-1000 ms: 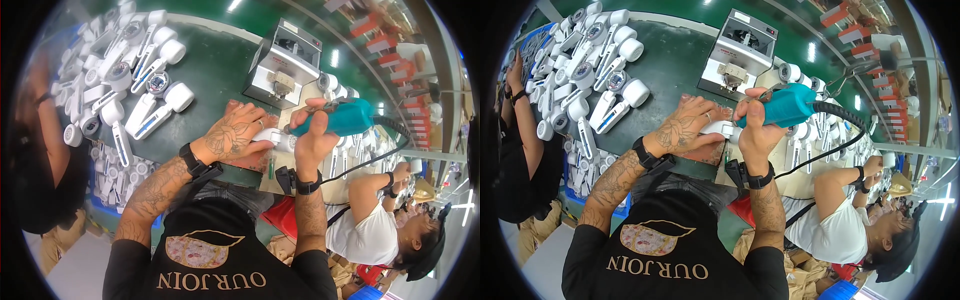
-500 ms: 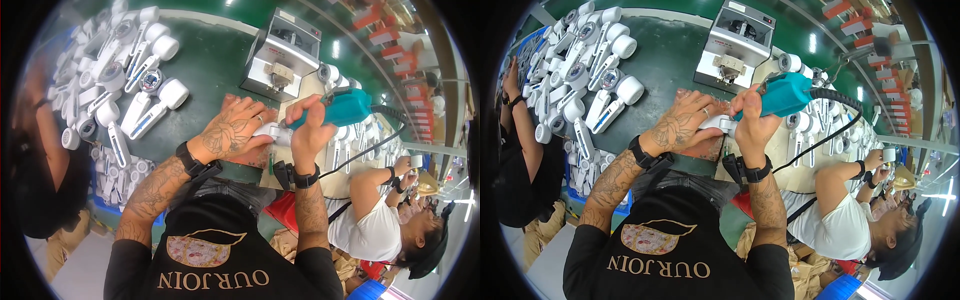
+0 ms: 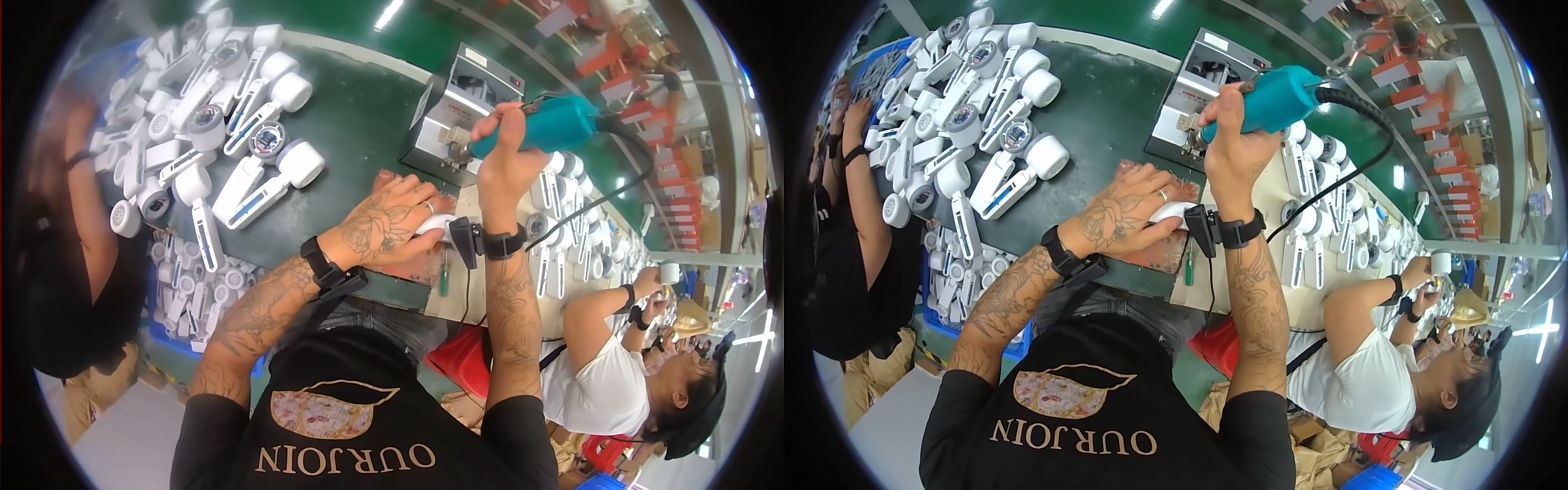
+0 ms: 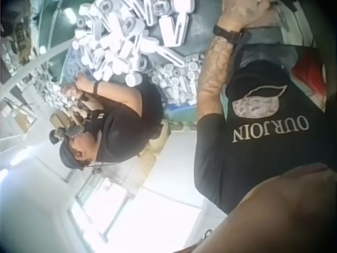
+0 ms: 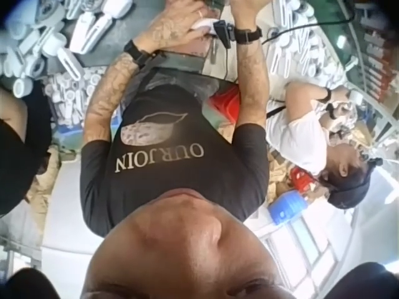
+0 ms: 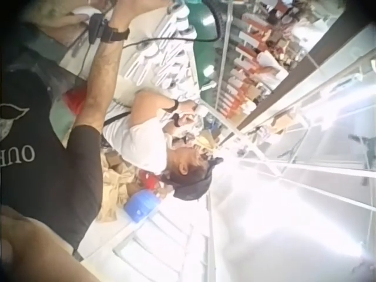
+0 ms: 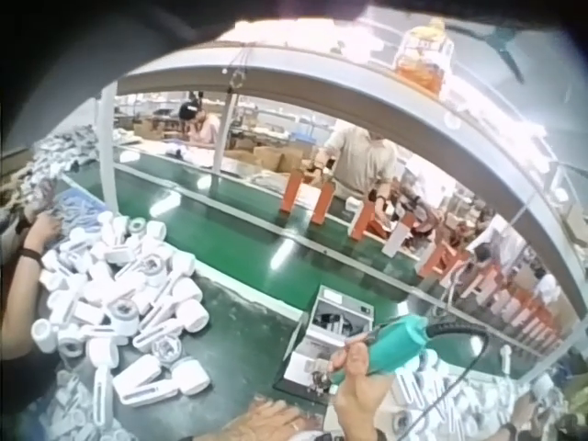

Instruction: The person picks up a white fan, places it on a block, and uses a power tool to drive a screw into it. They then fit a battery and a cover into the fan and drive another screw into the casing.

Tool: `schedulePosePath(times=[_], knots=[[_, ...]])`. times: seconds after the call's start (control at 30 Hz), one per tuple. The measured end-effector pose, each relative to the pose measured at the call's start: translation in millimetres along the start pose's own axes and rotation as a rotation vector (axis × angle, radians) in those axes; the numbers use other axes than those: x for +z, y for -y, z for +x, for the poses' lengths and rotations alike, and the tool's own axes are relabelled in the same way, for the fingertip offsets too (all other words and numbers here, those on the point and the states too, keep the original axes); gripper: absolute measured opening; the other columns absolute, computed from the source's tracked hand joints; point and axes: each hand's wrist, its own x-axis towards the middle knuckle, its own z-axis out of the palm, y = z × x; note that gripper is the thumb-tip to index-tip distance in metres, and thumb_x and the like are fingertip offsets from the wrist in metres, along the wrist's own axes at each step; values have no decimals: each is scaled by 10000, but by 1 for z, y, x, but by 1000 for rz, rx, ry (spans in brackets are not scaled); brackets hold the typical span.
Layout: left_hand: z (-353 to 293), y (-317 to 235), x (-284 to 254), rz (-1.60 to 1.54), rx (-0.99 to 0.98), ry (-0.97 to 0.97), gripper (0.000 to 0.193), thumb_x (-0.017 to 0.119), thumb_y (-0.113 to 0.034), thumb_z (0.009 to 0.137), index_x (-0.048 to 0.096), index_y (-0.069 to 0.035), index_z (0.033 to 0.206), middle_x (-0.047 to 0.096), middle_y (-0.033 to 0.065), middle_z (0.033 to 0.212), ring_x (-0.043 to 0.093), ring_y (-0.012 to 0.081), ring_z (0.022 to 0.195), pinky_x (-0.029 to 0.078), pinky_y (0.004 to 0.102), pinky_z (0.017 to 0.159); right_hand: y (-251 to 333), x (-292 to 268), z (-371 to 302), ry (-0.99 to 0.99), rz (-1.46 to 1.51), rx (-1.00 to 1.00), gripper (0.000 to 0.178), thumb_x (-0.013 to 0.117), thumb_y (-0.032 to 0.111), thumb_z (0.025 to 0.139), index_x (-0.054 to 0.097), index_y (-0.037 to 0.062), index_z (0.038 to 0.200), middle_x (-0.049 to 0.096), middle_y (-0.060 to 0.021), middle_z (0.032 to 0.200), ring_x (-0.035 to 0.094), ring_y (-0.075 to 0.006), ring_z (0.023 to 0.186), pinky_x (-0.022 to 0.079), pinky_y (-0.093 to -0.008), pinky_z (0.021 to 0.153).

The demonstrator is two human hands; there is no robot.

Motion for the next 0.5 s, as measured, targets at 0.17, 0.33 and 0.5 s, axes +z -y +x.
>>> schedulePosePath(times=[0.17,0.33,0.5], knots=[[-4,6,12,12,13,-56,401,594,-314,911,618,-41,1204,570,144,1114,521,327,1044,437,435,948,-6,0,-6,-5,29,32,306,583,272,1012,545,-14,913,539,-54,675,554,-163,586,467,-306,563],[-5,9,10,58,5,-72,389,597,-321,915,628,-46,1188,571,138,1128,516,326,1068,441,437,944,26,-5,-31,-14,28,146,334,590,305,1006,566,-24,957,525,-58,674,536,-168,583,451,-302,559],[4,7,3,-22,20,-17,396,631,-308,913,615,-52,1215,565,97,1154,510,310,1085,432,433,959,51,-42,-71,46,32,121,473,604,425,988,565,-38,1072,518,-70,691,515,-180,590,430,-322,552]])
